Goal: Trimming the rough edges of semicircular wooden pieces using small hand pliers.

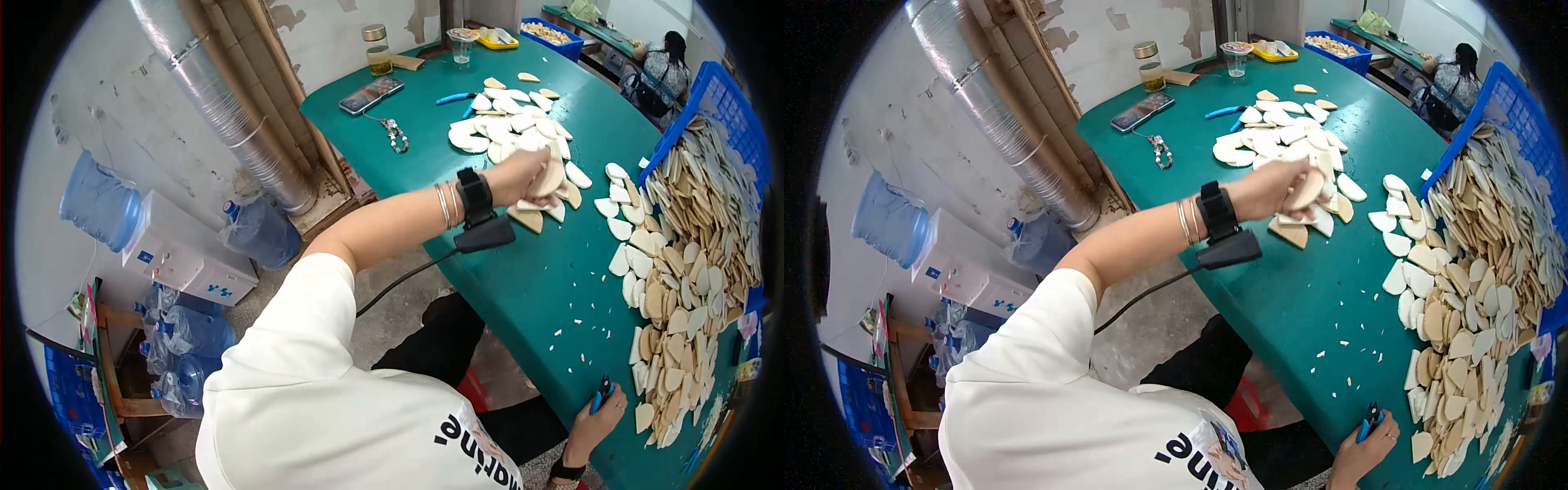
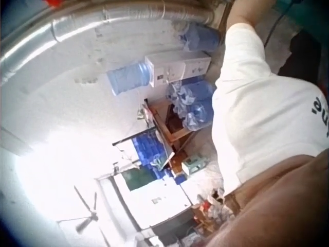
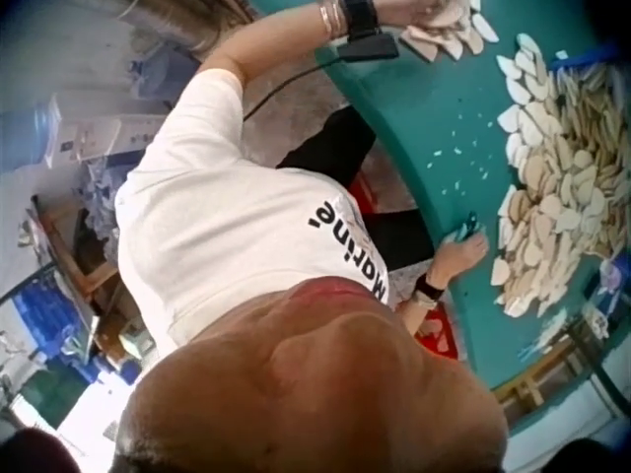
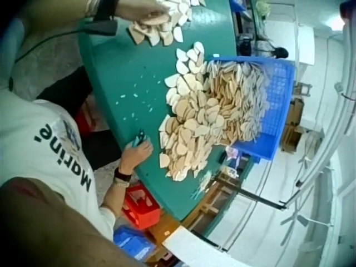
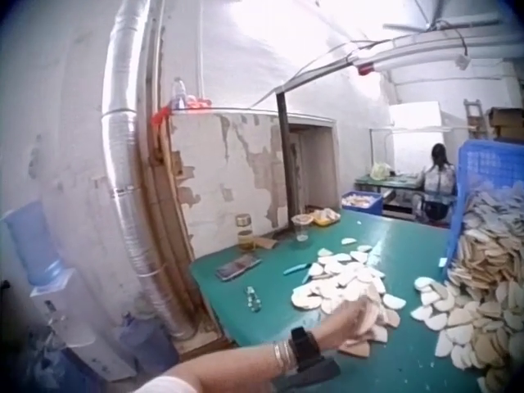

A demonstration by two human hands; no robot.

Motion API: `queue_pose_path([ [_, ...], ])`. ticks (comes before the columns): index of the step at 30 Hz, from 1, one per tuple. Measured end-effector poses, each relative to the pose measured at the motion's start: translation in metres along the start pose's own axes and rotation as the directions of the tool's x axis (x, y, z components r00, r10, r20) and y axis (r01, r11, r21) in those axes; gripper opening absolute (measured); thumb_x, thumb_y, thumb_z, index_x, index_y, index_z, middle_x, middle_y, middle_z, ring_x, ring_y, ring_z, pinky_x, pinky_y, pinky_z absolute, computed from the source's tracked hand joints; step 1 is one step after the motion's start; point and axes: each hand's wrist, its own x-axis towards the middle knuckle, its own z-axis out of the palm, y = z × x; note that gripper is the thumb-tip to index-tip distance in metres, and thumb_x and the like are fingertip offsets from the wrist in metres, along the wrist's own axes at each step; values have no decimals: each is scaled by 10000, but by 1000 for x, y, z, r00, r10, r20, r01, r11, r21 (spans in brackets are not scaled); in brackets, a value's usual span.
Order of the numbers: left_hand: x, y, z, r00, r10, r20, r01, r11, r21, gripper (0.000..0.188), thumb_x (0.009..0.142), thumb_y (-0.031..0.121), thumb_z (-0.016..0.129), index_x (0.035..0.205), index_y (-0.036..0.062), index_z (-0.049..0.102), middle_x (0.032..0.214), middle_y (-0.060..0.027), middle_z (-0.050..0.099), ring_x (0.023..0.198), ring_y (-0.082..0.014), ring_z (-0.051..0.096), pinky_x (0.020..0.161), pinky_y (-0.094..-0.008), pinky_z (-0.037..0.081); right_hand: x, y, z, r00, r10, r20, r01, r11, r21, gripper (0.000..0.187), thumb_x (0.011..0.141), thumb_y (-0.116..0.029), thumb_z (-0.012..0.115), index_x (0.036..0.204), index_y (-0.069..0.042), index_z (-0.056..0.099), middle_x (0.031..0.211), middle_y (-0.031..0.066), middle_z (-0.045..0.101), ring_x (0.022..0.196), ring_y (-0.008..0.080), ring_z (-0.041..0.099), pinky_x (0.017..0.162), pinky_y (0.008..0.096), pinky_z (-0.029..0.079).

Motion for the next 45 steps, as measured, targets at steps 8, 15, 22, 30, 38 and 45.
queue_pose_path([
  [8, -82, 13, 43, 933, 344, 111, -354, 931, 87, 363, 990, 250, 411, 1143, -72, 481, 1012, -187, 624, 832, -300, 670, 720, -319, 559, -11, 6, 15, 990, 15, -139, -12, 1000, 18, 293, 914, -21, 515, 1199, 42, 497, 1077, 205, 524, 1002, 389, 523, 839, 446, 422],
  [15, -177, 38, 88, 24, 862, 506, -174, 502, -847, 351, 944, 208, 535, 710, -46, 598, 653, -124, 589, 575, -235, 551, 557, -288, 445, -2, -16, 2, 984, 45, -174, -37, 998, 53, 290, 937, -48, 508, 1214, 38, 496, 1154, 211, 529, 1057, 368, 533, 889, 421, 437],
  [22, -186, 29, 113, 136, 915, 379, 16, 380, -925, 361, 951, 188, 501, 671, -28, 573, 609, -112, 577, 559, -224, 560, 549, -293, 442, 21, 34, 23, 713, -451, -536, 466, 877, -117, 227, 944, -175, 590, 1023, 36, 620, 893, 173, 613, 763, 314, 593, 710, 400, 483],
  [30, -197, 20, 105, 368, 896, 247, -70, 291, -954, 382, 958, 166, 471, 622, -2, 540, 560, -98, 565, 535, -190, 564, 534, -285, 433, 13, -42, 9, 908, -111, -405, 362, 695, 621, 325, 926, -265, 607, 1052, 34, 624, 918, 183, 623, 799, 313, 610, 799, 377, 493],
  [38, -101, -61, -3, 746, 665, 40, -493, 510, 705, 327, 907, 130, 593, 646, -26, 472, 538, -116, 387, 481, -127, 363, 458, -335, 323, -20, 13, 15, 970, 104, -219, -87, 992, 87, 358, 818, 36, 537, 1174, 44, 501, 1091, 223, 519, 1021, 382, 518, 862, 447, 419],
  [45, -99, -86, -43, 801, 596, -60, -310, 499, 809, 357, 938, 114, 580, 625, 3, 451, 541, -11, 412, 526, -52, 350, 463, -277, 269, 10, -20, -1, 963, 102, -250, -69, 988, 140, 359, 694, 57, 566, 1048, 14, 527, 972, 198, 528, 902, 384, 503, 806, 455, 409],
])
